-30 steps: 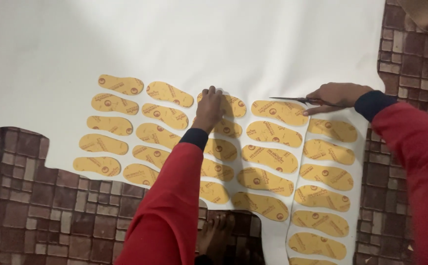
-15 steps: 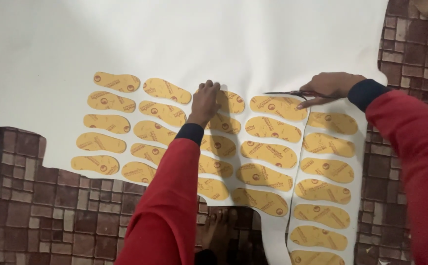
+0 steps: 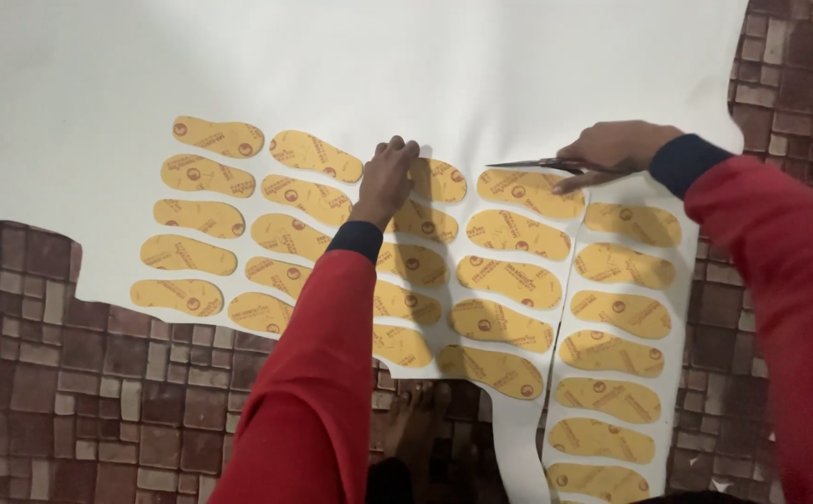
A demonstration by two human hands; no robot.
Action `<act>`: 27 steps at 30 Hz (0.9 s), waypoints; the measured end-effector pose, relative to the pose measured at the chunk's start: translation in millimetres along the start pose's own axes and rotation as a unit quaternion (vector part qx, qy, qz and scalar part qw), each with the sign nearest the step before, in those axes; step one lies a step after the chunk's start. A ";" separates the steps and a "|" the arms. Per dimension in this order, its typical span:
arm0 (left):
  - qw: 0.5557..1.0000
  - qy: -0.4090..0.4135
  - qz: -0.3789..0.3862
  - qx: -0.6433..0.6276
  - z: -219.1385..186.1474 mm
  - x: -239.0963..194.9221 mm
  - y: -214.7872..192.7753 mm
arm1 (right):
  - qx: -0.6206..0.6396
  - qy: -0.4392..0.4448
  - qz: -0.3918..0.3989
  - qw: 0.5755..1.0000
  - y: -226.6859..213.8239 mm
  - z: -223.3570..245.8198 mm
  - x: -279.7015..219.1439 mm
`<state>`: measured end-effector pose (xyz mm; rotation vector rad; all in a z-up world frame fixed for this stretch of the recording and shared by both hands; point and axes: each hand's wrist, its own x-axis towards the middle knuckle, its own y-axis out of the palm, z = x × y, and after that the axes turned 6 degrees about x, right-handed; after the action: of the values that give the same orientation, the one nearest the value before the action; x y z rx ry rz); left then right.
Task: The person uses scissors to cut a large sheet of white paper printed with yellow insole patterns. They cut along the edges of the insole shapes to separate them from the backing sheet.
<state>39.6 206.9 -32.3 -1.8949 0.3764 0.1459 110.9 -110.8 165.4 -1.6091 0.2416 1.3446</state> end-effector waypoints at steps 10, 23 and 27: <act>0.999 -0.016 0.013 -0.045 1.4 -6.9 -20.8 | 0.096 0.016 0.019 0.995 10.2 6.6 21.2; 0.997 -0.034 -0.017 -0.062 6.6 -0.6 -12.4 | 0.155 -0.003 -0.006 0.988 -1.3 34.5 25.3; 0.995 -0.088 -0.025 -0.044 10.3 -14.3 -22.2 | 0.106 0.003 -0.001 0.994 -8.1 38.4 24.0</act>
<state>34.2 226.0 -12.0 -1.9593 0.2046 0.2978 100.7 -67.6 153.7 -1.4344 0.3748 1.2687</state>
